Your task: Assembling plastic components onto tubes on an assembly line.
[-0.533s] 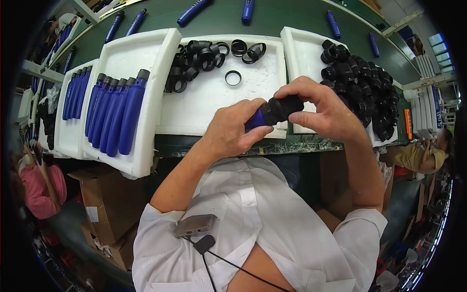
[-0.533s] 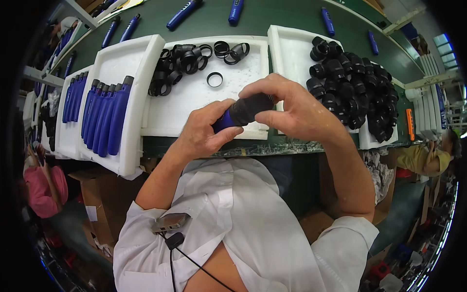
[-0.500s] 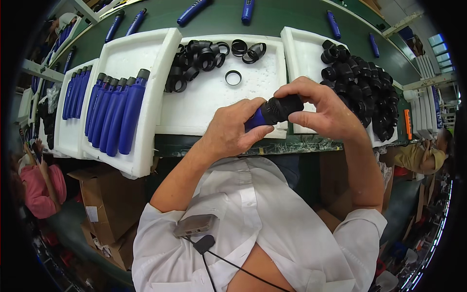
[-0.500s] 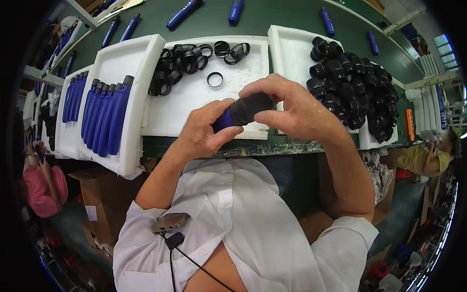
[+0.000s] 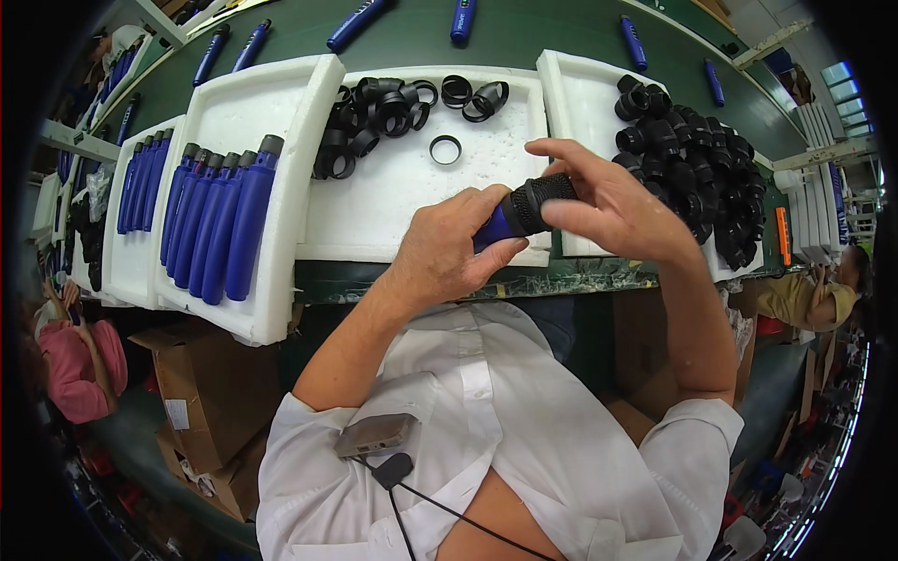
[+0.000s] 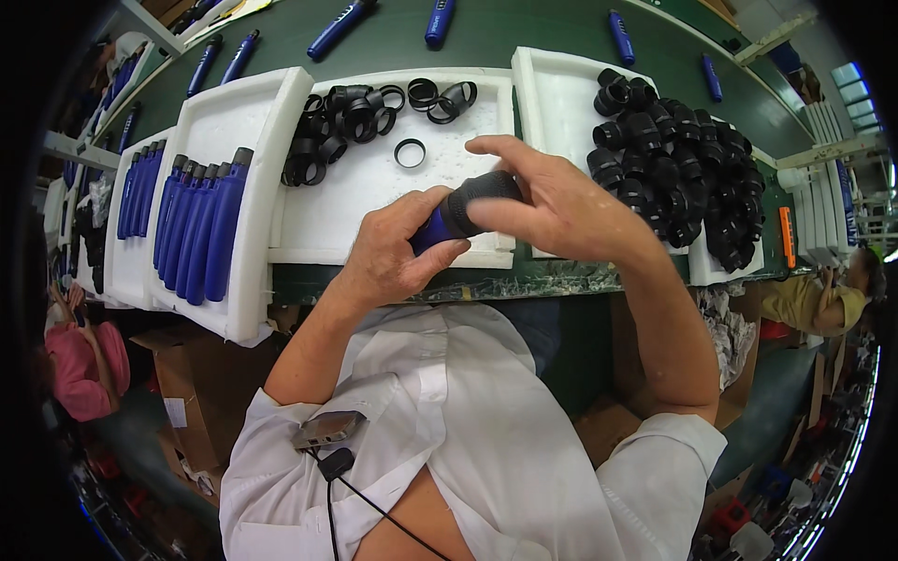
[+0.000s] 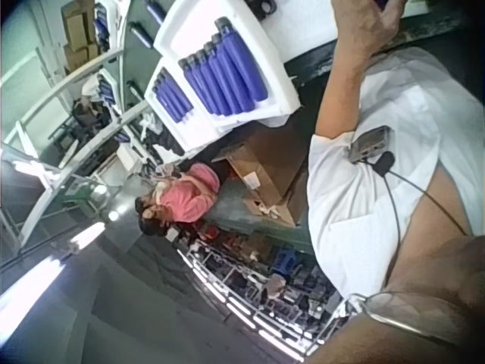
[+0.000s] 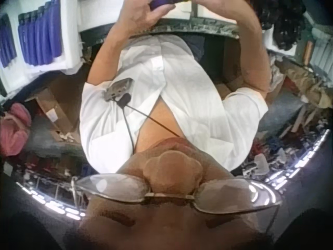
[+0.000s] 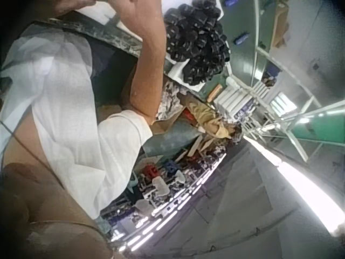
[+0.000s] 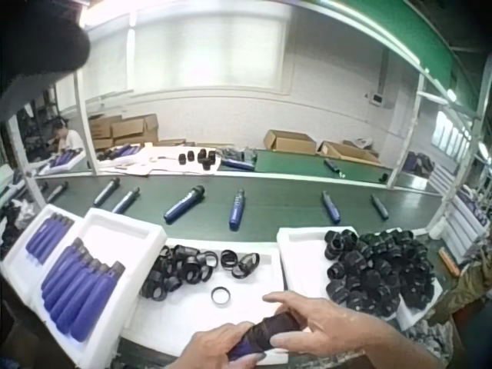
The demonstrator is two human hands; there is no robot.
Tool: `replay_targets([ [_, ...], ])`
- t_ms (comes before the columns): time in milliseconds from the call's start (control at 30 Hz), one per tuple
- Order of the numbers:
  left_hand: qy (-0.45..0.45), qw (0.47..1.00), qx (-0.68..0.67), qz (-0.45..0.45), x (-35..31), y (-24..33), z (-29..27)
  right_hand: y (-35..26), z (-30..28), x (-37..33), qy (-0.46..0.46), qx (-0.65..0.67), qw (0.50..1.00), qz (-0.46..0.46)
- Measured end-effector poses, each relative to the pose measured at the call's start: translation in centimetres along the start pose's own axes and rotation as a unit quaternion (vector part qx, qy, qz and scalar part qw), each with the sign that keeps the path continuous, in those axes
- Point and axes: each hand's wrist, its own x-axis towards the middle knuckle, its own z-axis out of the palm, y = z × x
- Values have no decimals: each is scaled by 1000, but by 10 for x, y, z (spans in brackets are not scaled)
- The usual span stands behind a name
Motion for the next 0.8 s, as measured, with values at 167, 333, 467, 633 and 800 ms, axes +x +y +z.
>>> replay_targets([
  [167,-17,1000,11,2,1,-1,-2,0,-5,1,-53,-7,984,171],
  [333,-7,1000,-6,-5,0,0,-2,-5,-5,1,-18,68,997,20],
  [467,-16,999,-32,-13,2,2,-2,-8,-6,1,-55,10,988,141],
  [633,-4,1000,-16,-5,2,4,-1,-4,0,-1,-16,31,998,46],
  [800,-27,998,-12,-57,2,2,-1,-4,2,2,0,45,986,163],
])
